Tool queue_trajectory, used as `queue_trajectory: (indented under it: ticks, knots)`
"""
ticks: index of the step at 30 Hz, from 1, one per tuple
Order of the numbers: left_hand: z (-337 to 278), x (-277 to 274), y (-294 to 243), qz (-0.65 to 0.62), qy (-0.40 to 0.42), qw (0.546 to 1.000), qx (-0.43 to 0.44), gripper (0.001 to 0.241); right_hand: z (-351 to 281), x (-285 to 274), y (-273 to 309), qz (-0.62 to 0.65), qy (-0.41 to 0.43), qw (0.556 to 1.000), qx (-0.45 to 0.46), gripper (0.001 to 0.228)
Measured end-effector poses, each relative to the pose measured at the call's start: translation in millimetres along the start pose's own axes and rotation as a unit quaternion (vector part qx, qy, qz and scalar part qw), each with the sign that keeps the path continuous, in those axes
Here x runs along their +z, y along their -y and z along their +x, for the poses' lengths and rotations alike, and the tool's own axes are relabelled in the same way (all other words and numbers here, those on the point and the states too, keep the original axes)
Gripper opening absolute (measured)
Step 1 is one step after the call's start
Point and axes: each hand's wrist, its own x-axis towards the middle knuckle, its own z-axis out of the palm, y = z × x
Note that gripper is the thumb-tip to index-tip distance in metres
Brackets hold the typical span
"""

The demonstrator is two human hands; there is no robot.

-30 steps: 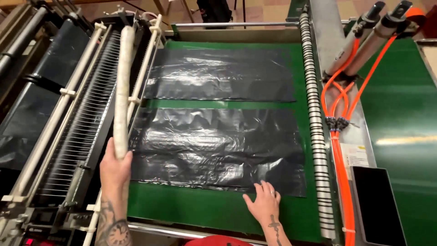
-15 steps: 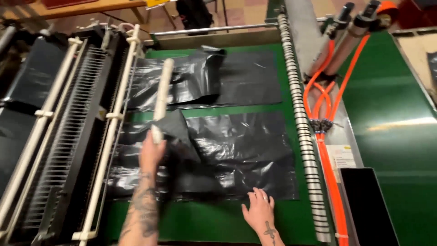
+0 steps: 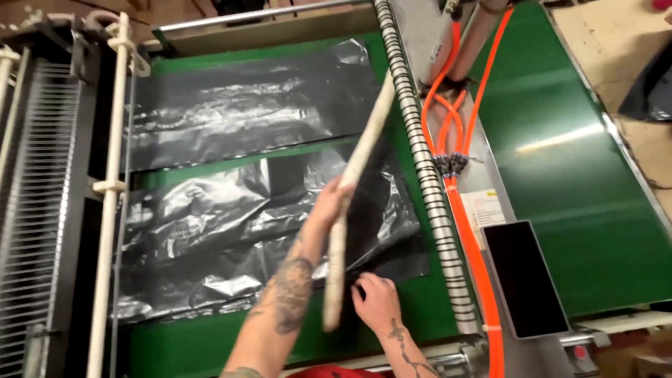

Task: Using a long tube to smooth and guide plastic bags on a conveyor belt as they are produced by a machine.

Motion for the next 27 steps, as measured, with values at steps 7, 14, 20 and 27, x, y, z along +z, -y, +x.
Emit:
queue_trajectory:
  ticks: [7, 14, 20, 27]
  knots:
    - [-104, -151, -43, 0.134, -0.044, 0.99, 0.028, 0.075, -1, 10, 4, 0.001, -0.03, 1.0, -0.005, 0.025]
    - [-230, -275, -58, 0.302, -0.252, 0.914, 0.095, 0.071, 15, -26, 37, -0.08, 0.254, 0.961, 0.078, 0.086]
    - [-287, -317, -65, 0.307, -0.41, 0.854, 0.091, 0.075, 9, -13, 31, -0.163, 0.279, 0.943, 0.082, 0.086]
    - [-270, -324, -84, 0.478, -0.464, 0.746, 0.007, 0.073, 9, -4, 21, -0.149, 0.245, 0.955, 0.077, 0.078]
